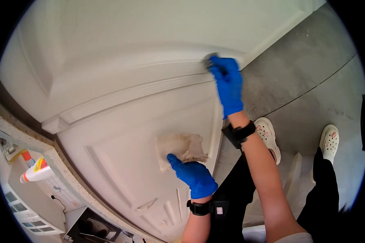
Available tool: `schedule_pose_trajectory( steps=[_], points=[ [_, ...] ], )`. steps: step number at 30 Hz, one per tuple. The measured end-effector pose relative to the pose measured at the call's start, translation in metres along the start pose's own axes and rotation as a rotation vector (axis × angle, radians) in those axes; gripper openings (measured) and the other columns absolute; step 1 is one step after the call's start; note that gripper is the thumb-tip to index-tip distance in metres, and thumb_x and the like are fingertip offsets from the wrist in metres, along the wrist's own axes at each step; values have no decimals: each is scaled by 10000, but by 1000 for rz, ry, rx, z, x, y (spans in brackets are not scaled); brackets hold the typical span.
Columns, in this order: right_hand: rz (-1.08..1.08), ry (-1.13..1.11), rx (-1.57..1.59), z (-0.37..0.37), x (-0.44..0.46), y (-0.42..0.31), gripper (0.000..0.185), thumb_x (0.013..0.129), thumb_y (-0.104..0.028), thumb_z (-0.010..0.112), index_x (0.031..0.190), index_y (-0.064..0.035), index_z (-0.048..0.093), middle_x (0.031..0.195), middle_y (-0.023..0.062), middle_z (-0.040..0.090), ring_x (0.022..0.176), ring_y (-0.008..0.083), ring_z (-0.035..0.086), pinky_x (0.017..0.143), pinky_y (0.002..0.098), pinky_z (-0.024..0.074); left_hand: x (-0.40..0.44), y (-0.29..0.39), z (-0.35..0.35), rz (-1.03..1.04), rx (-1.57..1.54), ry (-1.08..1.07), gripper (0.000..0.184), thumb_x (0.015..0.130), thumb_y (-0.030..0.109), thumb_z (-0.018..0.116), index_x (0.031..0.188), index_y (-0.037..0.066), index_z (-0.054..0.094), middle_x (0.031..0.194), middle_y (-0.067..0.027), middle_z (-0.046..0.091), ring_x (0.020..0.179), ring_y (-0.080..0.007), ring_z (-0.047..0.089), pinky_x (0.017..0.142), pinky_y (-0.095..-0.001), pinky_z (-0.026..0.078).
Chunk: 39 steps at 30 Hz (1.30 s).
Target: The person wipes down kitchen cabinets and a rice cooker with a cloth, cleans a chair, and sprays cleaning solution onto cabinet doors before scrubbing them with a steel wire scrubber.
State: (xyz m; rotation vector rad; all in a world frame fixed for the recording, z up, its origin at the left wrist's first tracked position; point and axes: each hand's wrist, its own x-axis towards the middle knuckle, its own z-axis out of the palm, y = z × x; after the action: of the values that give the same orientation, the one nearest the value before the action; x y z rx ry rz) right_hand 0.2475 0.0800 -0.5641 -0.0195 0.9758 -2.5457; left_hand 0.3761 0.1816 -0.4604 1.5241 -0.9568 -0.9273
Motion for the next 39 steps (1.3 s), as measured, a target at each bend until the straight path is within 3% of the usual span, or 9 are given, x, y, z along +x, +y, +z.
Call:
schedule_pose_trajectory(
  steps=[8,13,14,16,21,24,28,33,39],
  points=[
    [-400,-155,-289,51,-4,-21,183,695,23,542,858,-62,547,844,75,507,766,202,524,668,274,433,3,3,2,-32,38,33,439,846,327,401,1176,41,354,1136,-73,423,1037,-183,400,907,-291,298],
    [-2,44,-191,2,-10,16,100,791,-8,472,882,-37,504,868,18,510,836,118,499,783,261,410,3,-4,-6,-24,-5,36,434,846,333,408,1162,38,372,1140,-65,418,1022,-154,393,893,-268,285],
    [145,-17,367,19,-12,16,104,786,-21,479,881,-39,518,885,42,506,825,132,504,784,261,401,6,-7,-10,-36,-24,-1,428,845,330,409,1159,40,375,1133,-64,423,1022,-151,391,892,-265,286],
    [-331,-183,-294,56,-18,-19,151,730,12,510,869,-40,536,866,76,495,761,184,515,708,248,411,2,-1,-8,-22,-11,18,428,844,336,408,1151,39,382,1114,-65,434,1012,-151,398,886,-262,291],
    [-302,-40,-331,27,-20,21,150,715,45,499,834,-36,542,821,49,479,728,150,496,642,230,415,0,4,1,-21,19,18,446,844,350,399,1163,41,366,1115,-67,432,1019,-153,393,894,-258,285],
    [51,-27,-165,1,-20,37,134,720,31,506,832,-31,546,842,57,495,777,176,498,684,260,418,3,-2,-6,23,63,75,457,848,365,376,1173,44,355,1133,-74,412,1026,-159,388,903,-266,282],
    [-259,-182,-348,46,-20,-18,182,679,-6,555,842,-84,533,827,125,492,723,295,507,638,306,433,10,-1,-16,29,58,40,432,842,314,411,1151,15,372,1130,-87,420,1023,-173,399,902,-286,291],
    [-139,95,-216,-15,-11,51,205,705,130,479,840,-19,524,780,46,480,693,138,511,623,231,441,19,-4,-14,112,68,72,431,842,320,418,1148,19,380,1133,-67,420,1013,-164,403,891,-264,294],
    [-372,-146,-347,29,-8,0,232,652,92,567,849,-30,545,761,58,488,671,143,506,588,208,417,13,-7,-14,27,113,32,446,841,323,414,1173,29,361,1144,-67,419,1024,-168,411,891,-269,309]
  ],
)
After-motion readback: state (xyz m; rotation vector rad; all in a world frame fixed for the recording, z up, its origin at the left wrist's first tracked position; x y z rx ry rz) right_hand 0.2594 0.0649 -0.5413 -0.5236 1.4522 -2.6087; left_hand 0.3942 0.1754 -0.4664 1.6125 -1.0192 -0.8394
